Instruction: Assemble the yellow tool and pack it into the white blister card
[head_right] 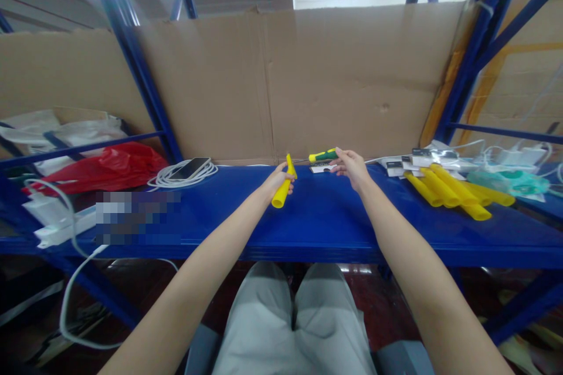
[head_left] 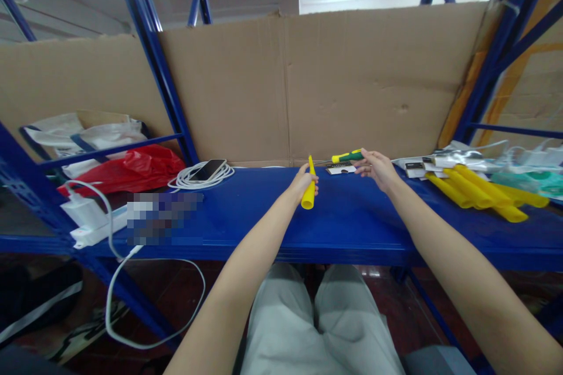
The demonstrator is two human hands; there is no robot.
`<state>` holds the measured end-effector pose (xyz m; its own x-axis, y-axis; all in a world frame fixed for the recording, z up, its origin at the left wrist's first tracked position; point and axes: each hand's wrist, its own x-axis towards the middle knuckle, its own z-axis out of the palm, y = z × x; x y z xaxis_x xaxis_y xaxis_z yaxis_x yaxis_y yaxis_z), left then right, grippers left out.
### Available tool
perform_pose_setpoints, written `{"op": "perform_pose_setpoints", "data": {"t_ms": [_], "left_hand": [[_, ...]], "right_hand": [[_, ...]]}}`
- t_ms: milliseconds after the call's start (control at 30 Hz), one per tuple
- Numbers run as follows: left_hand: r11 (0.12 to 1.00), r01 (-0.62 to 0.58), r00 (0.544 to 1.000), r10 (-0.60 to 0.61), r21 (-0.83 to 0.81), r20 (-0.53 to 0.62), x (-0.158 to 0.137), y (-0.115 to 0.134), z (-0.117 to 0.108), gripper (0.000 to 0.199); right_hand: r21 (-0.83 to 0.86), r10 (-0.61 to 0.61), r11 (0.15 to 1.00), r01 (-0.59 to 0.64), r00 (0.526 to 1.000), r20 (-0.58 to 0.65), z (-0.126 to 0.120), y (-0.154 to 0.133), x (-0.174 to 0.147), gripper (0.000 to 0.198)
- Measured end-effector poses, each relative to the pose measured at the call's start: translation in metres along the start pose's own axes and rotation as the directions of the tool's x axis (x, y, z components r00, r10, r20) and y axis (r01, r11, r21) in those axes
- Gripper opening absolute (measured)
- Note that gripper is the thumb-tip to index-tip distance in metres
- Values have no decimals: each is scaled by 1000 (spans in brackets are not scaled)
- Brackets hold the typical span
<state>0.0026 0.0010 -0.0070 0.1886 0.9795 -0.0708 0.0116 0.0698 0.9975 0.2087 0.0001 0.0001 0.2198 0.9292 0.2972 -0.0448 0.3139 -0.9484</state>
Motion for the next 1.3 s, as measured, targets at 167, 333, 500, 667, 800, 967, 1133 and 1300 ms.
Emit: {"op": "perform_pose_setpoints", "data": {"t_ms": [167, 333, 500, 667, 800, 967, 1133, 1300], "left_hand": [[1000, 6, 1000, -6, -1, -3, -1, 0, 1, 73], [1000, 8, 1000, -8, 7, -7, -2, 1, 1, 72], [1000, 12, 1000, -12, 8, -17, -1, 1, 1, 72], [1000, 16, 1000, -16, 3, -4, -2, 1, 1, 73], [1000, 15, 1000, -15, 7, -2, -4, 2, 2, 72], [1000, 11, 1000, -11, 3, -3, -4, 2, 2, 73], [1000, 7, 1000, -7, 6, -1, -3, 1, 1, 73], [1000, 6, 1000, -6, 9, -14, -4, 1, 2, 73]], "right_hand": [[-20, 15, 1000, -16, 1000, -26, 1, 0, 0, 18], [0, 29, 1000, -29, 1000, 2, 1, -3, -2, 10], [8, 19, 1000, -19, 999, 39, 1, -2, -1, 15], [-40, 22, 999, -22, 1000, 6, -1, 1, 1, 32], [-69, 58, 996, -61, 998, -33, -1, 1, 0, 34], [-127, 101, 986, -112, 991, -92, 3, -2, -4, 32], [-198, 130, 968, -158, 981, -147, 3, -1, -4, 34], [-226, 179, 950, -214, 970, -165, 2, 0, -3, 34]]}}
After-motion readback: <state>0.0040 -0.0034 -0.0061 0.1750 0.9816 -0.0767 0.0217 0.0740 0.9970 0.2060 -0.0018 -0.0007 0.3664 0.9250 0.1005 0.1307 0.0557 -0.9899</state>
